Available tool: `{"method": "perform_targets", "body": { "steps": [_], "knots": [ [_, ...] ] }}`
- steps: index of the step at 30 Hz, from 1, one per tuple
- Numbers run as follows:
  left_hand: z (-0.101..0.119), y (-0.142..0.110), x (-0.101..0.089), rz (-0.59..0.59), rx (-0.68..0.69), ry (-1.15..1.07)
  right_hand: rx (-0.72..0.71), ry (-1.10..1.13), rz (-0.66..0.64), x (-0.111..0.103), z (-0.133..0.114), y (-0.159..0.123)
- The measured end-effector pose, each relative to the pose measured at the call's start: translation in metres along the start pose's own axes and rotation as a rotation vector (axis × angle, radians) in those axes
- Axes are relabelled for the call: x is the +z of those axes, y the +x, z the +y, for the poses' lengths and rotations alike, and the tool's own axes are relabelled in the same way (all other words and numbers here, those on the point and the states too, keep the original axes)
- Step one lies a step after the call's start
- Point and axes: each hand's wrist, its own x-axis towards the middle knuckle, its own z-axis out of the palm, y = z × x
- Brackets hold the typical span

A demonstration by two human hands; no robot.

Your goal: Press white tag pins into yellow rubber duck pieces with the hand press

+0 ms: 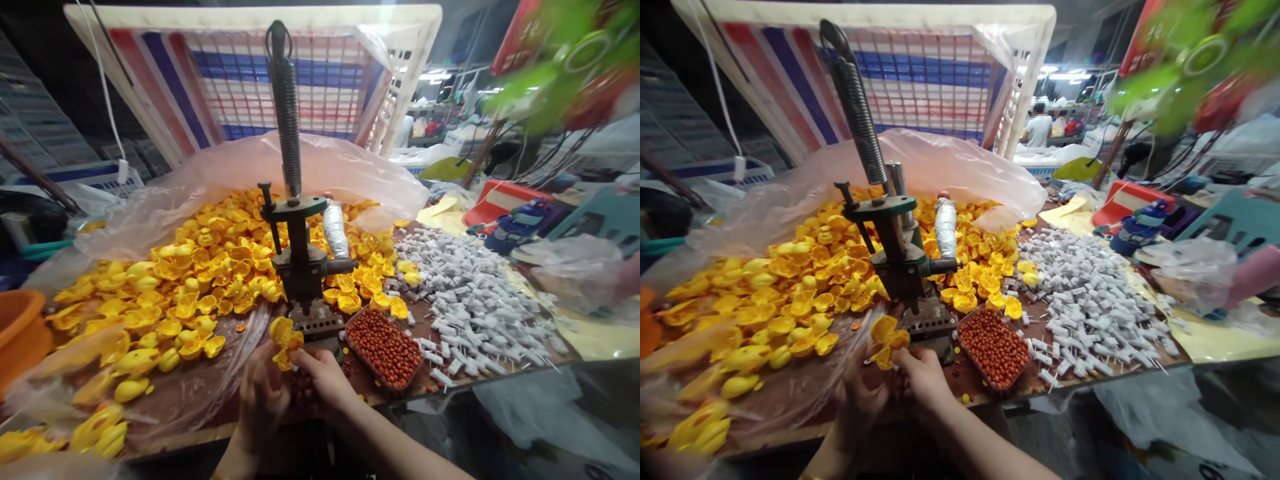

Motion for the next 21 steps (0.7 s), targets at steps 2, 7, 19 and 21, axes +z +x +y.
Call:
{"method": "perform_targets", "body": {
  "steps": [2, 7, 19, 21],
  "knots": [
    [0.002, 0.0, 0.002, -0.018, -0.006, -0.021, -0.029, -0.023, -0.014, -0.004, 0.001, 0.001],
    [-0.001, 0.011, -0.003, -0.139, -0.189, -0.129, -0.442, -0.651, 0.1, -0.051, -0.036, -0.015],
    [0.008, 0.035, 0.0, -0.091, -1.434, -0.964, -0.604, -1.34, 0.451, -0.118, -0.068, -0.01],
    [0.015, 0.043, -0.002, -0.075, -1.477, -1.042, -0.688, -1.105, 0.352, -0.099, -0.065, -0.014]
  ]
}}
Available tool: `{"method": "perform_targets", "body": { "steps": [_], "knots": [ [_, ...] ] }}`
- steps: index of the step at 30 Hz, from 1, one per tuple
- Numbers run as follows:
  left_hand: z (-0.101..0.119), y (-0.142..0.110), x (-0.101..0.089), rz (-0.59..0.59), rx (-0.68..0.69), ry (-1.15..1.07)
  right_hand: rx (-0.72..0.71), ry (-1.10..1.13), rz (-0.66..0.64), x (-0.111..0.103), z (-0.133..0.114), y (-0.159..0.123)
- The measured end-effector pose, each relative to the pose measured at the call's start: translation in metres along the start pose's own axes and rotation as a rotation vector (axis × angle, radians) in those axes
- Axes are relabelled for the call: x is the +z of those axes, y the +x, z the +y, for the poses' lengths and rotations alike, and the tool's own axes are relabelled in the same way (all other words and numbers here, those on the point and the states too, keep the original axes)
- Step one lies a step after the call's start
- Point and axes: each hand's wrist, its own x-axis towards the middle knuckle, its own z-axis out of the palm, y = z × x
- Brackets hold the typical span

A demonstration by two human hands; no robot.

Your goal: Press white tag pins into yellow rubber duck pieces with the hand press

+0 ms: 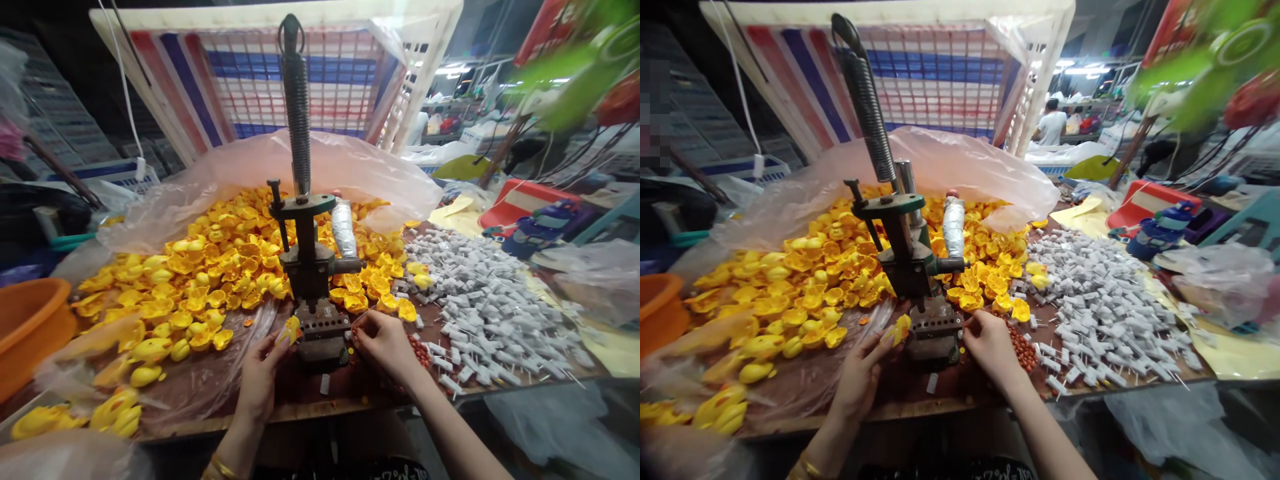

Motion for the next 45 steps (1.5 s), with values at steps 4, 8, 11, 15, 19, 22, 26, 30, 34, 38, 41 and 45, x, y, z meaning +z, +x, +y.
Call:
{"method": "perform_targets", "body": {
  "steps": [4, 8, 11, 15, 19, 22, 26, 30, 34, 38, 41, 45],
  "knots": [
    [0.005, -0.007, 0.01, -0.028, -0.038, -0.074, -0.095, 0.327, -0.053, 0.029, -0.034, -0.007],
    [0.004, -0.009, 0.012, -0.045, -0.004, -0.083, -0.179, 0.384, -0.073, 0.055, -0.051, -0.012],
    [0.002, -0.008, 0.011, -0.07, 0.011, -0.079, -0.233, 0.323, -0.037, 0.059, -0.052, -0.014],
    [0.0, -0.007, 0.009, -0.047, 0.017, -0.087, -0.303, 0.232, -0.011, 0.058, -0.052, -0.015],
    [-0.001, -0.006, 0.007, -0.062, 0.025, -0.079, -0.305, 0.247, 0.007, 0.058, -0.053, -0.014],
    [0.001, -0.005, 0.005, -0.102, 0.006, -0.066, -0.195, 0.363, -0.057, 0.059, -0.051, -0.01],
    [0.0, 0.008, 0.002, -0.145, -0.009, 0.049, -0.055, 0.391, -0.079, 0.068, -0.04, 0.005],
    [-0.009, 0.039, 0.004, -0.191, 0.204, 0.354, -0.115, 0.011, 0.053, 0.077, -0.02, 0.021],
    [-0.013, 0.064, 0.005, -0.291, 0.429, 0.607, -0.107, -0.042, 0.237, 0.046, -0.003, 0.057],
    [0.0, 0.066, 0.008, -0.455, 0.519, 0.786, -0.108, 0.354, 0.419, -0.021, -0.031, 0.14],
    [0.01, 0.061, 0.011, -0.52, 0.581, 0.886, -0.013, 0.648, 0.171, -0.059, -0.085, 0.185],
    [0.011, 0.058, 0.014, -0.517, 0.643, 0.955, -0.378, 0.544, 0.424, -0.071, -0.142, 0.132]
  ]
}}
